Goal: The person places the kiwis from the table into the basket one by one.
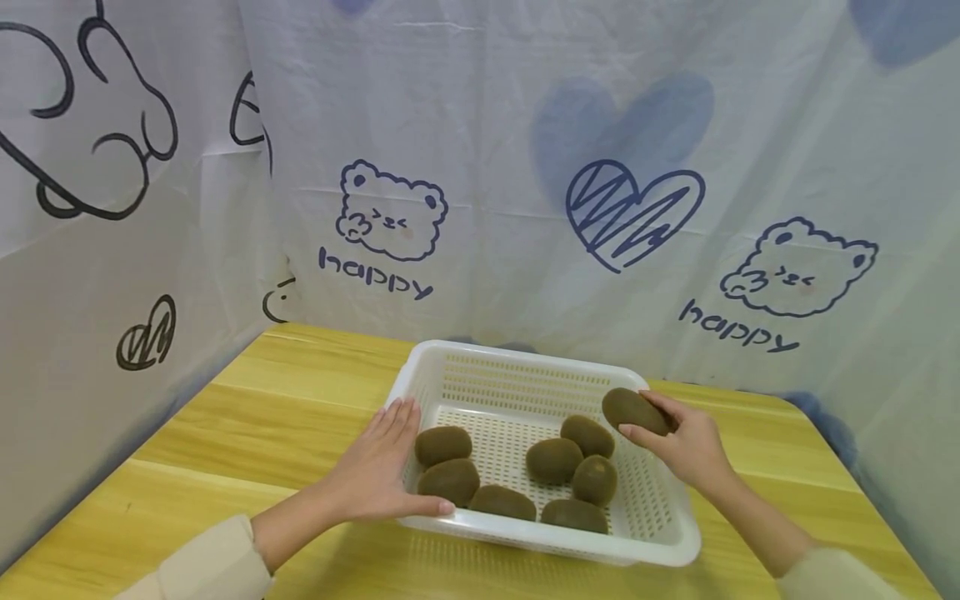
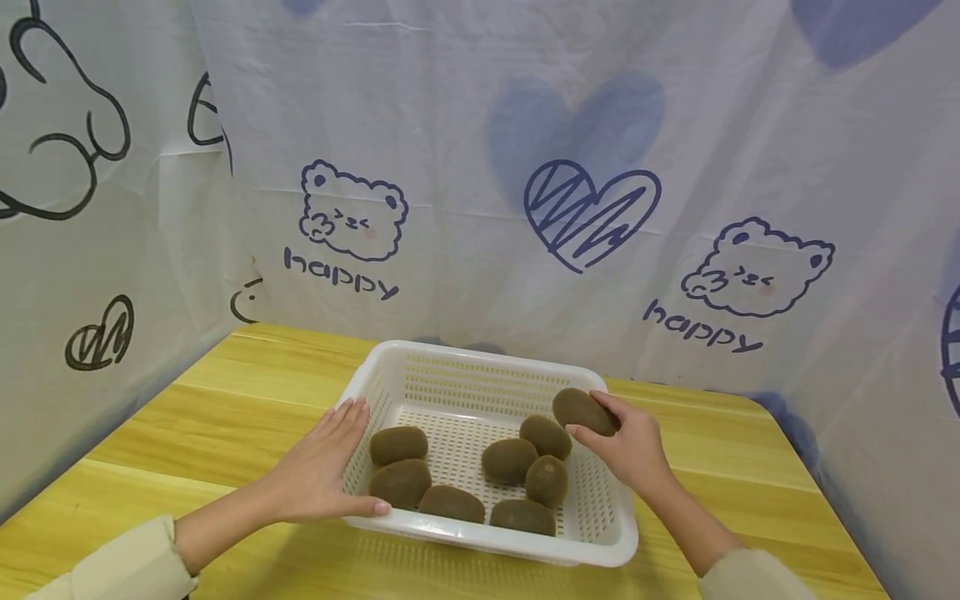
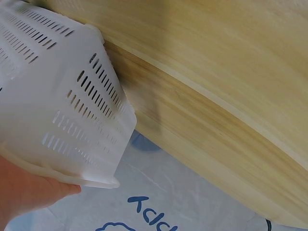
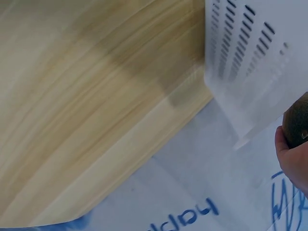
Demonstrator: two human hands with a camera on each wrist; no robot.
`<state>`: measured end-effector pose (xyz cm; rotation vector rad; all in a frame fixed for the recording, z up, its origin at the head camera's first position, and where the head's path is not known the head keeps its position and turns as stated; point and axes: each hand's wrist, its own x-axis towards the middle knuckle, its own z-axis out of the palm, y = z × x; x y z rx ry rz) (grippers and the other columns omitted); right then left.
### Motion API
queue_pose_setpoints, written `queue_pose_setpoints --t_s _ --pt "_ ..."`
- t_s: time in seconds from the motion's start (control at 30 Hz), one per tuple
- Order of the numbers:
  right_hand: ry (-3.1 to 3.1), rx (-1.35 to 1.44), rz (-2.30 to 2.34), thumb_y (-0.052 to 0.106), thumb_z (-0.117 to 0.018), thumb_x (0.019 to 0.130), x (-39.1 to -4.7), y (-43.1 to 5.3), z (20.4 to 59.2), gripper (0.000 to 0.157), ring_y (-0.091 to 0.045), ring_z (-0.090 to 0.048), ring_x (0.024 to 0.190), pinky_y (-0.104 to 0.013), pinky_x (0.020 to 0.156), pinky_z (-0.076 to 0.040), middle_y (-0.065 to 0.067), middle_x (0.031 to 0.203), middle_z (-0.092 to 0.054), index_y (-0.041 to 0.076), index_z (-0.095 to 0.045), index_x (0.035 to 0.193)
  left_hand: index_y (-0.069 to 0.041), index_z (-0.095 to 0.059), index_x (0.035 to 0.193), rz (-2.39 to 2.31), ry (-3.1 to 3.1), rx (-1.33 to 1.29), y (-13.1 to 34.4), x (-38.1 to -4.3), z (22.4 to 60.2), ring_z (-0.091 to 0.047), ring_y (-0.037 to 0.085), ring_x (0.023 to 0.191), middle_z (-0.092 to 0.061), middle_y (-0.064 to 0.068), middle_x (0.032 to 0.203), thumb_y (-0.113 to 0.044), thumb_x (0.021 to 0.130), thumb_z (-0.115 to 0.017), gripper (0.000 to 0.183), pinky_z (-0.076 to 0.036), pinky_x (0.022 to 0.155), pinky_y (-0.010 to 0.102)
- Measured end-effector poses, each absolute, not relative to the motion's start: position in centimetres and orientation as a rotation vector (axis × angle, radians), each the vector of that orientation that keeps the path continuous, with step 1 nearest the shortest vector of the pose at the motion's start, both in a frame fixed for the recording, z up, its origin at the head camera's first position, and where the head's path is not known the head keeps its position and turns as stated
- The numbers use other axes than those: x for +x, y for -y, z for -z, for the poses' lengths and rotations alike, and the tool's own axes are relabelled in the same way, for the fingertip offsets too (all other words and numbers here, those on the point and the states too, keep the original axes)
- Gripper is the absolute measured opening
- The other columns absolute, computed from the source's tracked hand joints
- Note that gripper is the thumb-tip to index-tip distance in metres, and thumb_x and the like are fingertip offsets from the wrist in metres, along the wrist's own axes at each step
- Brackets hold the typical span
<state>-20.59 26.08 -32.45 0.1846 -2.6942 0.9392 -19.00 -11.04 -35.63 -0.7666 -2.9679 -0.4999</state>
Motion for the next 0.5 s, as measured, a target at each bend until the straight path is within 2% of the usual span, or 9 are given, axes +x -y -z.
queue_pose_setpoints --t_s 0.13,0.37,0.5 --pt "2.701 0.292 -0.934 0.023 -0.076 0.077 -20.8 -24.4 32.5 0.056 -0.029 -0.063 0.090 -0.026 0.066 -0.051 -0.026 0.114 -0.063 -0.004 -0.058 0.122 0.011 -0.019 0.143 0.514 2.961 -0.769 11.0 -19.0 35.6 -0.010 0.041 0.141 -0.013 0.029 0.151 -0.077 0.067 -0.056 0.122 -0.013 0.116 0.051" --pt "2.771 0.440 -0.959 0.022 -0.076 0.076 -21.0 -21.6 33.1 0.055 -0.035 -0.062 0.103 -0.042 0.080 -0.054 -0.023 0.119 -0.062 -0.004 -0.059 0.121 0.010 -0.019 0.143 0.503 2.961 -0.766 11.0 -19.0 35.6 -0.010 0.040 0.142 -0.013 0.028 0.151 -0.077 0.066 -0.057 0.122 -0.013 0.116 0.050" --pt "2.826 0.539 -0.965 0.023 -0.076 0.077 -21.0 -20.6 33.6 0.056 -0.036 -0.062 0.102 -0.041 0.076 -0.054 -0.024 0.120 -0.060 -0.005 -0.057 0.122 0.011 -0.020 0.143 0.496 2.954 -0.766 11.0 -19.0 35.7 -0.011 0.040 0.142 -0.014 0.028 0.151 -0.077 0.066 -0.057 0.122 -0.013 0.116 0.050"
